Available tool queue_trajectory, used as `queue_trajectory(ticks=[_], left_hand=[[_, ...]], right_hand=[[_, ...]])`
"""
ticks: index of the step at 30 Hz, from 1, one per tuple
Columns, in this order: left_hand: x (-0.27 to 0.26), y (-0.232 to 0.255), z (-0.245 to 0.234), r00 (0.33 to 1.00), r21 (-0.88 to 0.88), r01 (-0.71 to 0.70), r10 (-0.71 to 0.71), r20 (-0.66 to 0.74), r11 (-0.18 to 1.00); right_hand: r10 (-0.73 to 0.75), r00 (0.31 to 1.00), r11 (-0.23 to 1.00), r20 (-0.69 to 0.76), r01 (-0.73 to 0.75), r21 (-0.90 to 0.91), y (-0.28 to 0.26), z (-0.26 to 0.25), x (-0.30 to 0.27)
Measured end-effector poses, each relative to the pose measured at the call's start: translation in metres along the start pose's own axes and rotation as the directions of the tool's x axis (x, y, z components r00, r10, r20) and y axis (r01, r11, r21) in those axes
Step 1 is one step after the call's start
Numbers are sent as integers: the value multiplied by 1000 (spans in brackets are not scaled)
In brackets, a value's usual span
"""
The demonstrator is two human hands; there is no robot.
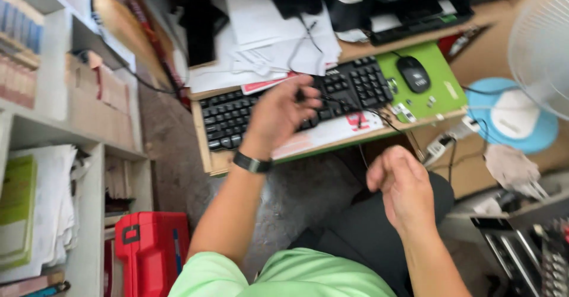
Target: The person works on a circuit board, using a screwdriver to remove a component. They then use a smartphone flashlight to illuminate the board and the removed part. Finally, they apply a piece of tape to the circuit board.
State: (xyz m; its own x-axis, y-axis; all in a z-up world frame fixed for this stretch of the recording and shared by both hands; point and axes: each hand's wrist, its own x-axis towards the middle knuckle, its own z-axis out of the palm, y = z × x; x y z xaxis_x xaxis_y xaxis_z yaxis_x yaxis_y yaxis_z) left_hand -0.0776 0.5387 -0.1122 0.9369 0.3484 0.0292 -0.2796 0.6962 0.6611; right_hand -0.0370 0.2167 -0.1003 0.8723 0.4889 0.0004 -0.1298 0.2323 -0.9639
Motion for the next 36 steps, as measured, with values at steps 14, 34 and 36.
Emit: queue_trajectory(ticks=[14, 34, 36], left_hand=[[103, 177, -113, 656, 853, 474, 734, -176, -220], [-68, 23, 112, 740, 996, -91, 668, 79, -16], [-102, -20, 169, 862, 953, -266, 478, 168, 144]], right_hand=[[314, 947, 916, 72, -283, -283, -19, 17, -19], [208, 978, 947, 18, -197, -254, -22, 12, -31], [176, 979, 968, 102, -191, 164, -34, 14, -30]])
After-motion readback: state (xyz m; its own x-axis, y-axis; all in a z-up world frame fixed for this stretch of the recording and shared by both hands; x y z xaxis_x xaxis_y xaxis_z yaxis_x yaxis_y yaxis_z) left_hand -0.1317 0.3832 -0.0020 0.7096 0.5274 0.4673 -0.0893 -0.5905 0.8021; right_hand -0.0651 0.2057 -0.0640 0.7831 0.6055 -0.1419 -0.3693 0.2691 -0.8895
